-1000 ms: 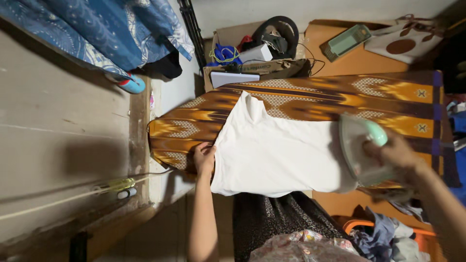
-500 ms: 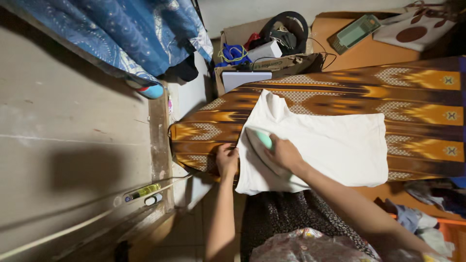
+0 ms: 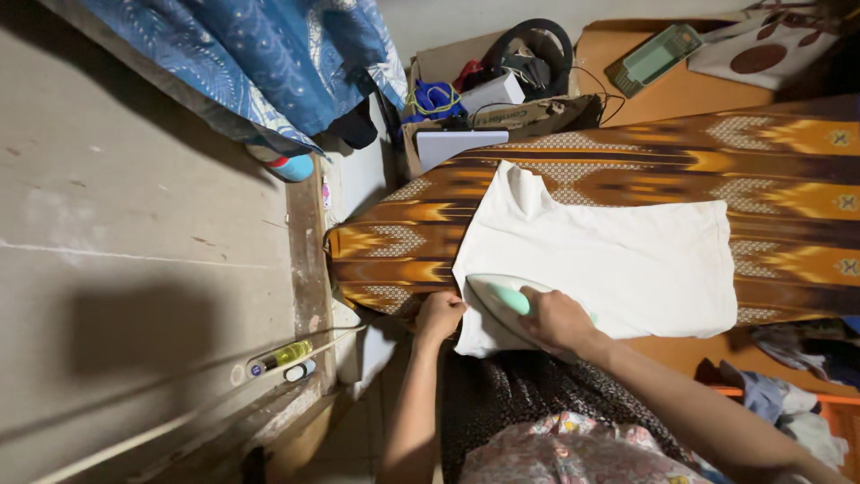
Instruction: The person irons a white t-shirt on a wooden ironing board, then switches to a dark blue t-shirt and continues ironing. The person uses a handheld iron and smooths the fabric with their hands between passes.
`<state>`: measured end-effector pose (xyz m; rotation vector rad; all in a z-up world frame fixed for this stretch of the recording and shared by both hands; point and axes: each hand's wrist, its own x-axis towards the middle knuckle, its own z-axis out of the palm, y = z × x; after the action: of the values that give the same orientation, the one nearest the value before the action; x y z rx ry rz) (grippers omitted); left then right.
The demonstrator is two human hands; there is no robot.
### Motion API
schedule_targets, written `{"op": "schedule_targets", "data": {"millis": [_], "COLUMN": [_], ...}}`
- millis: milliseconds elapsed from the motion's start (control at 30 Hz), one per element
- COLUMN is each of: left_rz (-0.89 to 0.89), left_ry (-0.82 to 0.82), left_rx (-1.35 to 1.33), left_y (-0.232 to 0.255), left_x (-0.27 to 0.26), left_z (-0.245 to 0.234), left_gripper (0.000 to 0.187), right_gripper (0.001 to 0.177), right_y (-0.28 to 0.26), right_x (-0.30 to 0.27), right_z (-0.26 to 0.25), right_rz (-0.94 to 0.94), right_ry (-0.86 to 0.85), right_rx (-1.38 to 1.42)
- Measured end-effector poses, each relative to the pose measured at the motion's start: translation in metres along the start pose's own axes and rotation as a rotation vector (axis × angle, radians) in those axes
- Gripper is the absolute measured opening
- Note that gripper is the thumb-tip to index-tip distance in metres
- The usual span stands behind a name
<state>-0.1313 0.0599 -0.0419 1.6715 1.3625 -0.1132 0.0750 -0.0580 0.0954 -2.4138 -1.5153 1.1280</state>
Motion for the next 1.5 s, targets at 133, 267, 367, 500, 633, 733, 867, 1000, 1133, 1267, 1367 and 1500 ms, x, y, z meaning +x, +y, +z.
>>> {"op": "schedule_targets", "data": {"millis": [133, 267, 367, 500, 633, 733, 867, 1000, 1133, 1267, 1367, 1500], "left_rz": [-0.021, -0.038, 0.000, 0.025, 0.019, -0.056, -0.031, -0.070, -0.001, 0.011, 0.039, 0.025], "left_ry": [-0.028, -0.029, -0.022, -0.030, -0.081, -0.103, 0.257, 0.273, 0.352, 0.322, 0.359, 0.437], "left_rx": [-0.019, -0.018, -0.018, -0.051, -0.034, 0.055, 0.119, 0.115, 0.188, 0.187, 0.104, 0.070], "left_y": [-0.002, -0.003, -0.007, -0.010, -0.007, 0.007, 0.046, 0.105, 0.146, 0.146, 0.126, 0.117], "left_x": [0.002, 0.003, 0.008, 0.012, 0.014, 0.017, 0.032, 0.064, 0.092, 0.115, 0.127, 0.117], "left_z": [0.000, 0.000, 0.000, 0.002, -0.003, -0.025, -0.045, -0.040, -0.013, 0.008, 0.013, 0.014], "left_gripper": [0.027, 0.028, 0.029, 0.029, 0.031, 0.041, 0.046, 0.054, 0.053, 0.040, 0.034, 0.028], "right_gripper": [0.036, 0.036, 0.033, 0.039, 0.050, 0.051, 0.045, 0.054, 0.067, 0.072, 0.076, 0.071], "right_y": [-0.031, -0.051, -0.050, -0.013, 0.044, 0.078, 0.087, 0.064, 0.078, 0.138, 0.177, 0.191], "right_x": [0.036, 0.094, 0.107, 0.072, 0.000, -0.010, 0.031, 0.067, 0.049, -0.006, -0.027, 0.004], "right_z": [-0.004, -0.019, -0.019, -0.021, -0.035, -0.059, -0.090, -0.118, -0.132, -0.122, -0.128, -0.145], "right_rz": [0.052, -0.058, -0.043, -0.065, 0.082, 0.155, 0.075, -0.066, -0.067, -0.141, -0.106, 0.035], "right_ry": [0.101, 0.220, 0.172, 0.075, -0.023, -0.015, 0.094, 0.077, -0.065, -0.076, -0.054, -0.120], "right_rx": [-0.009, 0.032, -0.019, -0.031, -0.129, -0.237, -0.273, -0.264, -0.220, -0.267, -0.262, -0.358]}}
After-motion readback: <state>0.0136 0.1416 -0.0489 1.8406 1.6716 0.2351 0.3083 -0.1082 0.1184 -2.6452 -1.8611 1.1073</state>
